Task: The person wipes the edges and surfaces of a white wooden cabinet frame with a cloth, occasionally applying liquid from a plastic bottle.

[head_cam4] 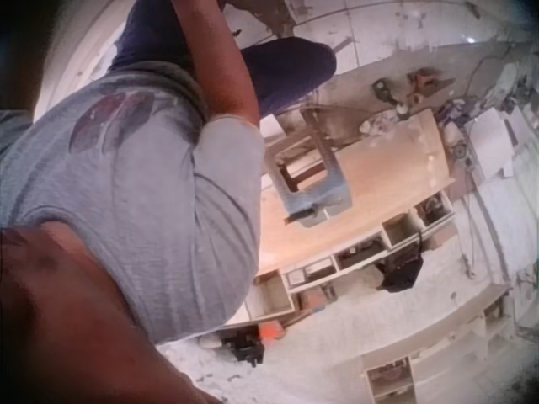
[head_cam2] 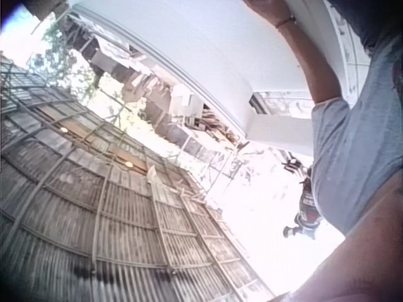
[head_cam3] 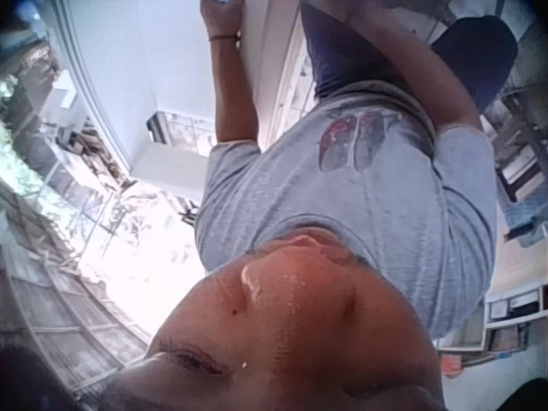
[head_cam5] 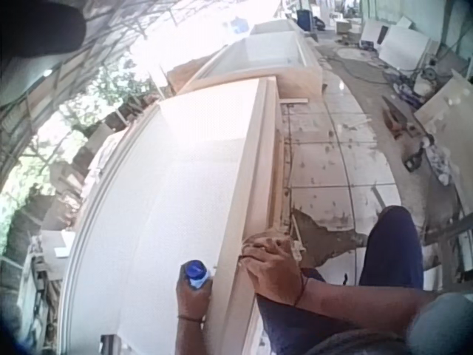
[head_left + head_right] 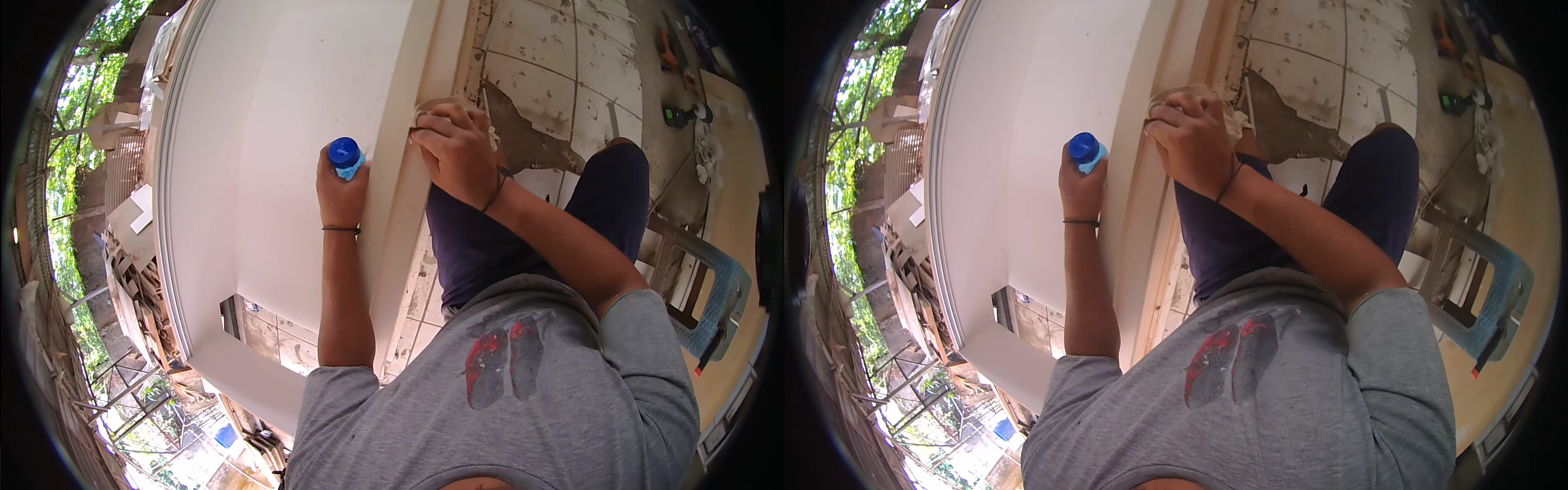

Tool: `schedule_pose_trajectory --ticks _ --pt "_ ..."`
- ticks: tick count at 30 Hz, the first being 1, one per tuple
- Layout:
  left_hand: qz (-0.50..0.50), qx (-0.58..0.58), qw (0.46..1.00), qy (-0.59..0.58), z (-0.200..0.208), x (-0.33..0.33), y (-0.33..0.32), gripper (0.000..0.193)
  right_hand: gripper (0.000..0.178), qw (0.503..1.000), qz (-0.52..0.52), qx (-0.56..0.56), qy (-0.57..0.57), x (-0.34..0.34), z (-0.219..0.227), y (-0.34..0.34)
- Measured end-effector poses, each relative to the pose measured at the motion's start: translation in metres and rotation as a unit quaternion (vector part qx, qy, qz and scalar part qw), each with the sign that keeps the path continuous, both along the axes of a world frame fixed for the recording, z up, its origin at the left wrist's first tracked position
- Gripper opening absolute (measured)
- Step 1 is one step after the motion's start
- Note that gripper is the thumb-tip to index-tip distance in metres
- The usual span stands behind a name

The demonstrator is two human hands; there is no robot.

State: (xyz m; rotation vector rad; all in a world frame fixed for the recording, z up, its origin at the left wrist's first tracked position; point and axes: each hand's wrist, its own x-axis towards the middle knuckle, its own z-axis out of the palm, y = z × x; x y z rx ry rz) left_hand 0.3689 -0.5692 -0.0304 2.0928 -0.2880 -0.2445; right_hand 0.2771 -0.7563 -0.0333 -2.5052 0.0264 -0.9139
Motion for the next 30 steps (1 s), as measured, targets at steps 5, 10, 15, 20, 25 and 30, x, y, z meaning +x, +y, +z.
schedule_pose_trajectory --ticks 5,10,15,20,25,30 --pt "-0.002 0.026 1.000 -0.005 0.004 -0.001 0.001 0.039 0.009 0.995 0.088 0.049 0.013 -0.027 0.001 0.026" --pt "-0.005 -0.007 1.000 0.018 0.007 -0.003 -0.004 0.039 0.020 0.994 0.001 0.111 0.007 0.010 0.003 -0.013" --pt "0.013 0.014 1.000 -0.004 0.002 0.000 0.000 0.039 0.028 0.992 0.028 0.124 0.016 -0.017 0.002 0.027" --pt "-0.005 0.004 0.999 -0.038 -0.002 -0.001 0.002 0.035 0.031 0.977 0.000 0.213 0.011 0.000 -0.003 0.010" --pt "0.007 0.035 0.998 -0.048 -0.008 0.001 0.003 0.039 0.028 0.981 0.028 0.189 0.018 -0.026 -0.005 0.034" --pt "0.005 0.019 1.000 -0.001 0.003 -0.004 0.001 0.041 0.023 0.989 0.006 0.150 0.014 -0.003 -0.002 0.010"
